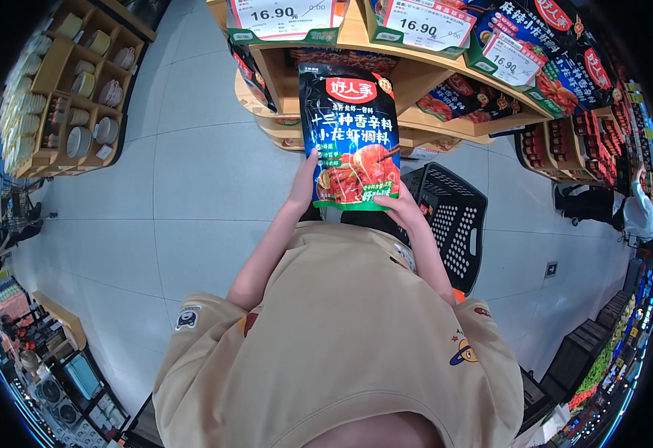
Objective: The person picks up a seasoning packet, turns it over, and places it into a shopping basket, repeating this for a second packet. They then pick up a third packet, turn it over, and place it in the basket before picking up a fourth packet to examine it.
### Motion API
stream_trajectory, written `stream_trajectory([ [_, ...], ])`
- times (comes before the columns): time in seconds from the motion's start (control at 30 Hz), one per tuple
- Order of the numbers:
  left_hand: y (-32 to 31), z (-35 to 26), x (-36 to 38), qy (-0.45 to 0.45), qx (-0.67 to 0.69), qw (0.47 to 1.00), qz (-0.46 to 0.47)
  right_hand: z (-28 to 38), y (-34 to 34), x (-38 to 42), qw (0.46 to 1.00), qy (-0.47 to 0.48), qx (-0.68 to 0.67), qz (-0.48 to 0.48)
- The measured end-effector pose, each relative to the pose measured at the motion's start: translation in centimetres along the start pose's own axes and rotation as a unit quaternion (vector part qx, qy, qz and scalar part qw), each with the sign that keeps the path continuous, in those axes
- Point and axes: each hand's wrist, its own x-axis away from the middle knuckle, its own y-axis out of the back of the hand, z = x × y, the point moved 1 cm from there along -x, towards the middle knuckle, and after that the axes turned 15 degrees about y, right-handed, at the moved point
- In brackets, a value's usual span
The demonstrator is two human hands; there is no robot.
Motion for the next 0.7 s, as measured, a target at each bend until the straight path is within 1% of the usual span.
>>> stream_trajectory([
  [0.03, 0.0, -0.1, 0.0, 0.000, 0.000, 1.000, 0.000, 0.0, -0.2, -0.1, 1.000, 0.004, 0.006, -0.008],
  [0.07, 0.2, -0.4, 0.1, -0.107, -0.136, 0.978, -0.112, -0.1, -0.3, -0.1, 1.000, 0.004, 0.007, -0.007],
  [0.1, -0.1, -0.7, 0.3, -0.209, -0.266, 0.915, -0.220, -0.3, 0.0, -0.1, 0.998, 0.017, 0.039, -0.042],
  [0.13, -0.1, -1.2, 0.4, -0.286, -0.380, 0.827, -0.302, -0.5, 0.2, -0.2, 0.994, 0.030, 0.071, -0.077],
  [0.17, -0.2, -1.3, 0.5, -0.285, -0.379, 0.827, -0.302, -0.8, 0.6, -0.3, 0.994, 0.030, 0.071, -0.076],
  [0.23, -2.0, -2.1, 1.7, -0.234, -0.449, 0.828, -0.242, -1.1, 0.8, -0.6, 0.983, 0.054, 0.145, -0.104],
  [0.27, -2.2, -1.1, 1.3, -0.221, -0.451, 0.839, -0.207, -1.3, 0.8, -0.6, 0.983, 0.053, 0.145, -0.104],
  [0.37, -2.3, 1.2, 0.1, -0.201, -0.485, 0.827, -0.204, -0.8, -1.2, -0.7, 0.983, 0.042, 0.126, -0.126],
  [0.4, -2.2, 1.4, -0.4, -0.156, -0.407, 0.882, -0.177, -0.6, -1.7, -0.7, 0.940, 0.116, 0.315, -0.057],
  [0.43, -2.3, 1.3, -0.7, -0.156, -0.407, 0.882, -0.176, 0.2, -3.2, -0.7, 0.853, 0.184, 0.488, 0.013],
  [0.47, -2.3, 1.2, -1.0, -0.124, -0.253, 0.953, -0.115, 1.3, -4.4, -0.3, 0.831, 0.084, 0.550, 0.019],
  [0.5, -2.5, 1.0, -1.0, -0.087, -0.089, 0.991, -0.049, 2.4, -6.3, -0.1, 0.822, 0.067, 0.565, 0.034],
  [0.53, -3.5, 0.1, 0.1, -0.047, -0.095, 0.991, -0.077, 2.2, -7.1, 0.1, 0.804, 0.160, 0.569, 0.064],
  [0.57, -3.2, -0.1, 0.1, -0.045, -0.096, 0.991, -0.076, 2.0, -7.7, 0.3, 0.778, 0.252, 0.568, 0.092],
  [0.6, -2.7, -0.3, 0.2, 0.022, 0.007, 0.998, 0.059, 2.1, -8.2, 0.4, 0.778, 0.252, 0.569, 0.089],
  [0.63, -2.5, -0.6, 0.3, 0.089, 0.110, 0.971, 0.191, 2.5, -9.0, 0.5, 0.771, 0.275, 0.563, 0.113],
  [0.67, -2.3, -0.9, 0.4, 0.107, 0.149, 0.949, 0.255, 3.1, -9.6, 0.6, 0.763, 0.298, 0.557, 0.138],
  [0.7, -2.4, -1.2, 0.5, 0.123, 0.187, 0.922, 0.317, 3.8, -9.9, 0.6, 0.763, 0.298, 0.557, 0.138],
])
